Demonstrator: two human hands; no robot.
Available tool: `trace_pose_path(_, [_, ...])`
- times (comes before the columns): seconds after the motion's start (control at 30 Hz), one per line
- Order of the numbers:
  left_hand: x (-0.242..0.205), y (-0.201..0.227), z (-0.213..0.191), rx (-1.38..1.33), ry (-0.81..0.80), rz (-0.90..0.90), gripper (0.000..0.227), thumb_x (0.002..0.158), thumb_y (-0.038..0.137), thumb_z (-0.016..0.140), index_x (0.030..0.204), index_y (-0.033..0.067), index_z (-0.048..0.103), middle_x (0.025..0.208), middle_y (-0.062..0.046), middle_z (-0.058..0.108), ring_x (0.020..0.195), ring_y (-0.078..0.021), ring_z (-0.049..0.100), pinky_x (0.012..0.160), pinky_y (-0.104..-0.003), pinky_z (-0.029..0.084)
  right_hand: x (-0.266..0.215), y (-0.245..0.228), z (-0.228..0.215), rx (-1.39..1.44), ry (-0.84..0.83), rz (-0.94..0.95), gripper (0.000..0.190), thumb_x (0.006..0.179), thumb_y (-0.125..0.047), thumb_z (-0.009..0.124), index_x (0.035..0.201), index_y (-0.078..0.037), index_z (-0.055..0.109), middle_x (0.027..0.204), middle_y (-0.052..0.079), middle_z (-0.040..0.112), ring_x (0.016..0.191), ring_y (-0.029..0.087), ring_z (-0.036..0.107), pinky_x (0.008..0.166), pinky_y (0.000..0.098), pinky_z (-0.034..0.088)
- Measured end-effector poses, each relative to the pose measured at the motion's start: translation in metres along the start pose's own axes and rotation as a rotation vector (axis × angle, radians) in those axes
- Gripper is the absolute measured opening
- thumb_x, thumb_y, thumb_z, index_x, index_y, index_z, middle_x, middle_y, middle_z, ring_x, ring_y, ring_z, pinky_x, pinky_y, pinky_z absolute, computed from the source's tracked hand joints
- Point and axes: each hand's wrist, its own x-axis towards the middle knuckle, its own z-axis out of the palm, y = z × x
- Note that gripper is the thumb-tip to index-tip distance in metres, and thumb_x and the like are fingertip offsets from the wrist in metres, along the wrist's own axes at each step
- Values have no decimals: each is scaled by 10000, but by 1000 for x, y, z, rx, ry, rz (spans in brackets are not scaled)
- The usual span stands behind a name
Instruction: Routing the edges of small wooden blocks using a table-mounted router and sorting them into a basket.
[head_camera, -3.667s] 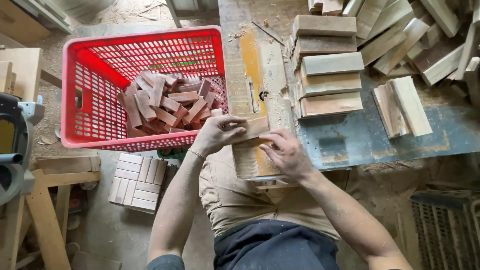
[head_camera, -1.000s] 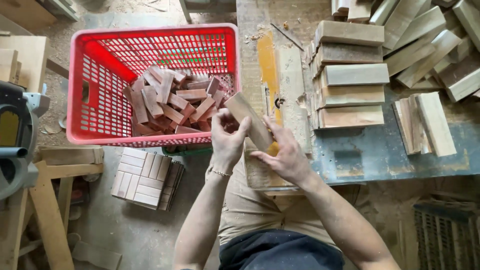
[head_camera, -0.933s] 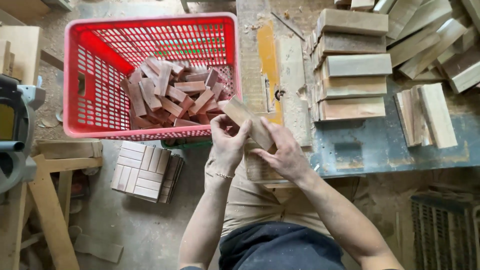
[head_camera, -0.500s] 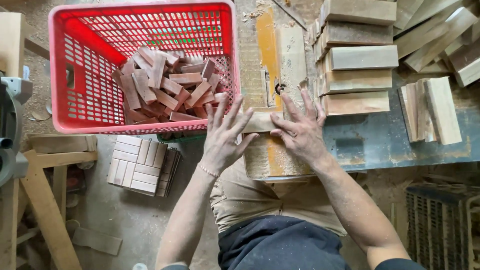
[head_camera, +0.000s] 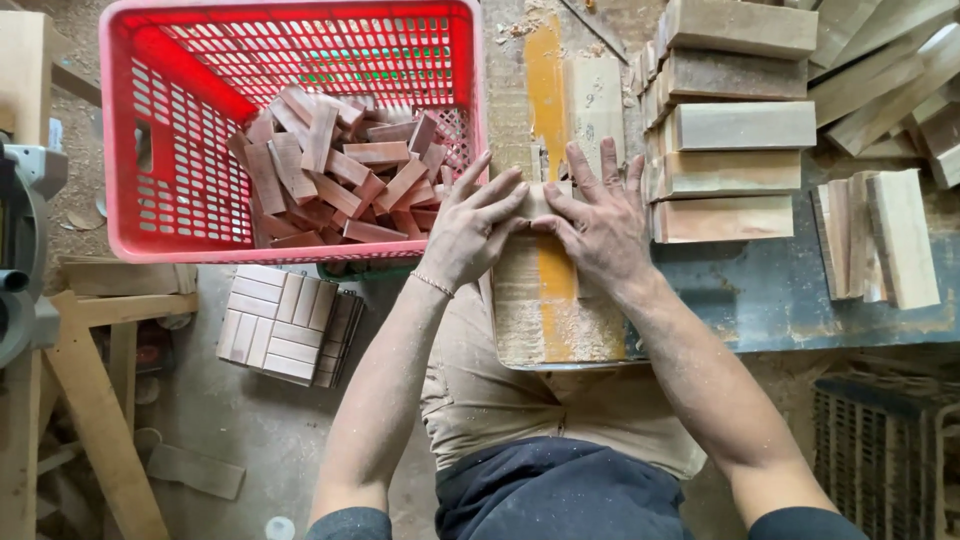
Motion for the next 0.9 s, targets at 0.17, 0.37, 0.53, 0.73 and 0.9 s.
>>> trace_pose_path(0.17, [16,-19,8,-11,-17,-15,396,921,397,773,1295,282,713,1441,70,629,1497,-287,365,1228,-602,97,22,14,4,115,-3,43,531,1000,-646,564,1316,-250,725,1690,79,333,1572,379,96,1230,627,-28])
trace_pose_path(0.37, [31,-31,9,5,-57,-38,401,936,435,762,1311,305,702,1463,99,604,1506,-270,341,1226,-611,111,39,26,10,191,3,63,446,948,-580,717,1305,-312,723,1662,127,370,1550,424,148,1219,670,16])
trace_pose_path(0.53, [57,-40,2,7,-62,-40,411,936,455,758,1319,322,693,1450,101,611,1489,-262,361,1220,-612,117,64,28,4,222,-9,107,439,946,-605,712,1287,-330,730,1674,117,332,1551,415,113,1220,653,-2])
trace_pose_path(0.73, [91,-57,-8,302,-125,-24,437,1012,557,653,1439,486,590,1696,-1,-143,1543,-295,-207,1195,-625,-205,111,17,-13,164,-191,232,420,947,-548,621,1326,-367,648,1651,132,274,1540,368,32,1134,735,-109])
trace_pose_path(0.9, [121,-60,-7,353,-54,-81,438,935,571,660,1320,363,679,1221,-84,519,1121,-279,411,855,-482,440,139,2,-10,10,-175,381,490,990,-552,506,1434,-356,572,1620,166,346,1509,465,183,1188,660,18])
